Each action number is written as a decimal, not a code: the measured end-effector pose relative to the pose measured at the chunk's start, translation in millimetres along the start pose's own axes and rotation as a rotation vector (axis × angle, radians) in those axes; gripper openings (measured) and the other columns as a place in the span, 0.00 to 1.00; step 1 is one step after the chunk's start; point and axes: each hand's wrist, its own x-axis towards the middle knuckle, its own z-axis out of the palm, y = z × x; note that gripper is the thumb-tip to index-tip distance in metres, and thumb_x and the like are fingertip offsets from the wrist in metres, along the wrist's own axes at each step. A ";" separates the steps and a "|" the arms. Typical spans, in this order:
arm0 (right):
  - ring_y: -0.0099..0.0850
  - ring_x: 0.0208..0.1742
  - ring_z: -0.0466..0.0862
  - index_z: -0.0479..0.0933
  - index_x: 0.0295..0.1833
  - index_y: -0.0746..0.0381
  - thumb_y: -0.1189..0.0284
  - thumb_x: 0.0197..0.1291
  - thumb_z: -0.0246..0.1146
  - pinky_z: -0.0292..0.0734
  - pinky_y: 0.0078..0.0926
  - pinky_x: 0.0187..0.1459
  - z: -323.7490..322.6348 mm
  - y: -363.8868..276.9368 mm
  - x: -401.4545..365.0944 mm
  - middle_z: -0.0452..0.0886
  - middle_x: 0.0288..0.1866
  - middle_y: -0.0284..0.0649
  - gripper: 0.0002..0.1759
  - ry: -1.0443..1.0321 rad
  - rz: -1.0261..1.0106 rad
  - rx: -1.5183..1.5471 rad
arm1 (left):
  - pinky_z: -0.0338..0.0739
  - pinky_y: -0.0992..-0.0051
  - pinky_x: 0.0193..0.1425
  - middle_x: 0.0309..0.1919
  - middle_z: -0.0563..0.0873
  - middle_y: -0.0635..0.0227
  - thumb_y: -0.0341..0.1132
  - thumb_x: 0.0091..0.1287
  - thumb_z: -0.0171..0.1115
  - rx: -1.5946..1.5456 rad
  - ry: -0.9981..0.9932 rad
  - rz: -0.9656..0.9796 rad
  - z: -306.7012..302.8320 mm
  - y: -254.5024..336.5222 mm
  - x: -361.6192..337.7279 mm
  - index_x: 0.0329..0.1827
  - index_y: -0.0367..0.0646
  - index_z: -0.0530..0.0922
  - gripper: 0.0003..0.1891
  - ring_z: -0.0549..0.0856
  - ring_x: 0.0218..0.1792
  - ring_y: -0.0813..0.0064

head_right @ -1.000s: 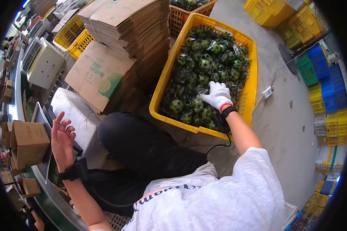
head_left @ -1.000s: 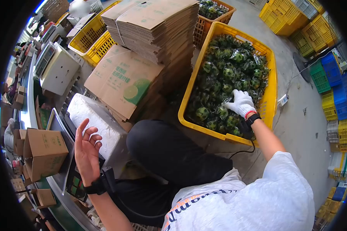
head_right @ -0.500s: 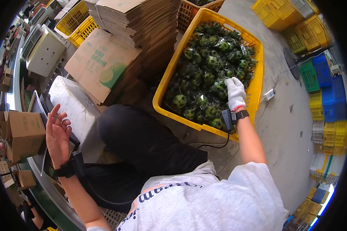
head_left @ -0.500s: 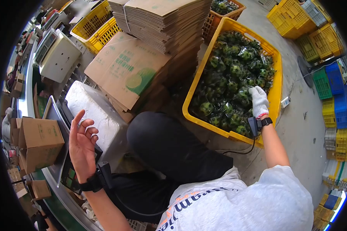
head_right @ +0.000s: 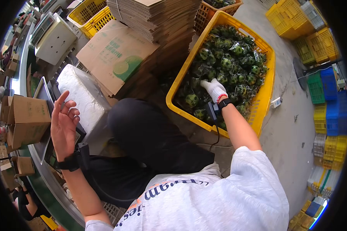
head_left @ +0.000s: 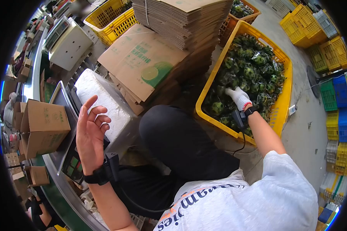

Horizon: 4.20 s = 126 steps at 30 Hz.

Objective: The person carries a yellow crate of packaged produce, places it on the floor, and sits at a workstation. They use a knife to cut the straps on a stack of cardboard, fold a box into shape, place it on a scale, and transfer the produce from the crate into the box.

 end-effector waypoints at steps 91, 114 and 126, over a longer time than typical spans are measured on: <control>0.39 0.43 0.84 0.83 0.34 0.55 0.70 0.53 0.61 0.80 0.35 0.44 39.7 -550.2 -403.2 0.84 0.36 0.37 0.06 0.182 -2.422 -0.900 | 0.52 0.65 0.79 0.75 0.59 0.61 0.53 0.62 0.60 0.026 0.268 0.408 -273.6 85.8 -72.4 0.81 0.46 0.46 0.48 0.59 0.76 0.67; 0.32 0.48 0.87 0.79 0.60 0.54 0.62 0.63 0.61 0.81 0.27 0.49 103.8 -603.0 -407.4 0.87 0.50 0.37 0.20 -0.323 -2.064 -1.077 | 0.74 0.69 0.57 0.58 0.78 0.67 0.58 0.67 0.53 0.028 0.399 0.316 -291.0 82.3 -48.7 0.72 0.55 0.64 0.33 0.79 0.57 0.72; 0.20 0.45 0.80 0.78 0.58 0.63 0.74 0.72 0.55 0.78 0.19 0.50 42.2 -585.5 -402.9 0.83 0.46 0.35 0.14 -0.648 -1.907 -0.381 | 0.52 0.47 0.76 0.81 0.49 0.57 0.76 0.59 0.54 0.207 0.296 0.172 -302.1 99.2 -66.6 0.84 0.56 0.42 0.57 0.51 0.80 0.59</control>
